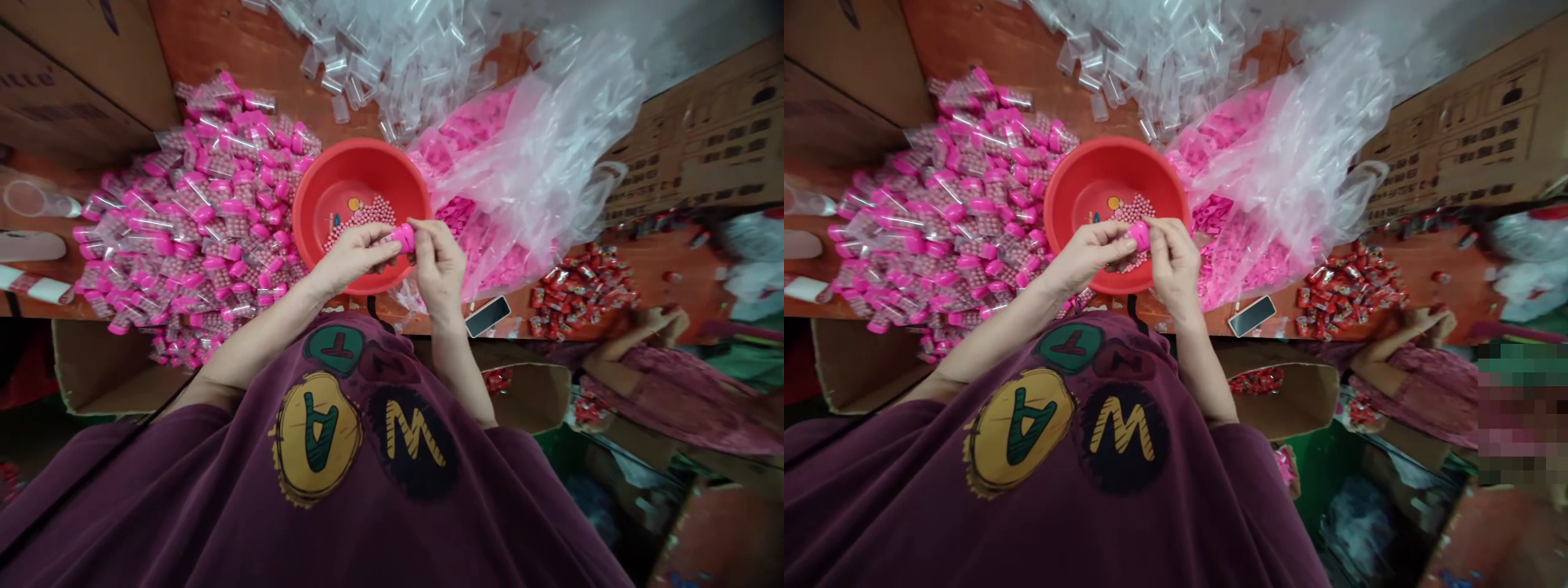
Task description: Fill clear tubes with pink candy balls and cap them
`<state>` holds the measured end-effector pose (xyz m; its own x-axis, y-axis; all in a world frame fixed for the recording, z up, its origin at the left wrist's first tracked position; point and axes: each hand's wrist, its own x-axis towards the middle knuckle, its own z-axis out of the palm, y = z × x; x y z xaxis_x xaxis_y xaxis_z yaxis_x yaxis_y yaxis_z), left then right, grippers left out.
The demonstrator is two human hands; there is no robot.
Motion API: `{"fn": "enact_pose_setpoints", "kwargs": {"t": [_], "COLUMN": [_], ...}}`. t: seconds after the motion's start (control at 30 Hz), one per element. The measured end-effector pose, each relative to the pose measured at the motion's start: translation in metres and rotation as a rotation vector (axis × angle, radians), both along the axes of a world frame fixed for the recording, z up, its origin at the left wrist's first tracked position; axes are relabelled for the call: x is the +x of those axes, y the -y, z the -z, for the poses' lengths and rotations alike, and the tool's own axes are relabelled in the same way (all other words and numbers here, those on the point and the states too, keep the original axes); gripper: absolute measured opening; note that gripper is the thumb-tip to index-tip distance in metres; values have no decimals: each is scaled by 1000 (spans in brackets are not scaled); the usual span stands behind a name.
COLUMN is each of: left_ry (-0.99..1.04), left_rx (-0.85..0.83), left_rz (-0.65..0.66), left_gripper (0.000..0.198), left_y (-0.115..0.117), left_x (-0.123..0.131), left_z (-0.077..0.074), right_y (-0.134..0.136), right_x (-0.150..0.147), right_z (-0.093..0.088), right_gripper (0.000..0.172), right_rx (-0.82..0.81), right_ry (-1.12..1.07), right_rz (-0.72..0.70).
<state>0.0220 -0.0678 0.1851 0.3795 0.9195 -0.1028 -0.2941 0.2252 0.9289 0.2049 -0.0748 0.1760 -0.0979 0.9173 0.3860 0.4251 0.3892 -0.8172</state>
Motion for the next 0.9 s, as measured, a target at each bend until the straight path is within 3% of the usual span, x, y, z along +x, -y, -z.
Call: {"fn": "enact_pose_setpoints", "kwargs": {"t": [0.1,0.2,0.33,0.43,0.57,0.67,0.73,0.8,0.9], "left_ry": [28,26,25,56,7,-236,-355,-394,-394], "left_rx": [-66,-122,-137,-119,-199,-289,-308,-305,-284], "left_rz": [-85,-143,-173,-180,-232,-281,-336,-376,-411], "left_gripper": [24,20,22,26,23,11,17,19,13], "left_y": [1,1,2,3,3,2,1,1,-3], "left_x": [6,15,23,22,24,26,26,23,14], "left_z": [4,7,12,24,55,81,93,100,100], "right_y": [7,8,1,-3,-5,-2,1,2,-8], "right_x": [-2,-4,-7,-10,-14,-21,-26,-33,-40], "right_z": [-2,4,18,30,61,92,107,114,109], "right_gripper": [54,71,63,65,53,44,39,39,38], "right_rx": [48,60,98,138,79,-87,-182,-214,-158], "right_ry": [276,481,513,515,558,545,532,563,646], "right_rz": [-91,-36,19,12,-3,-70,-115,-112,-128]}}
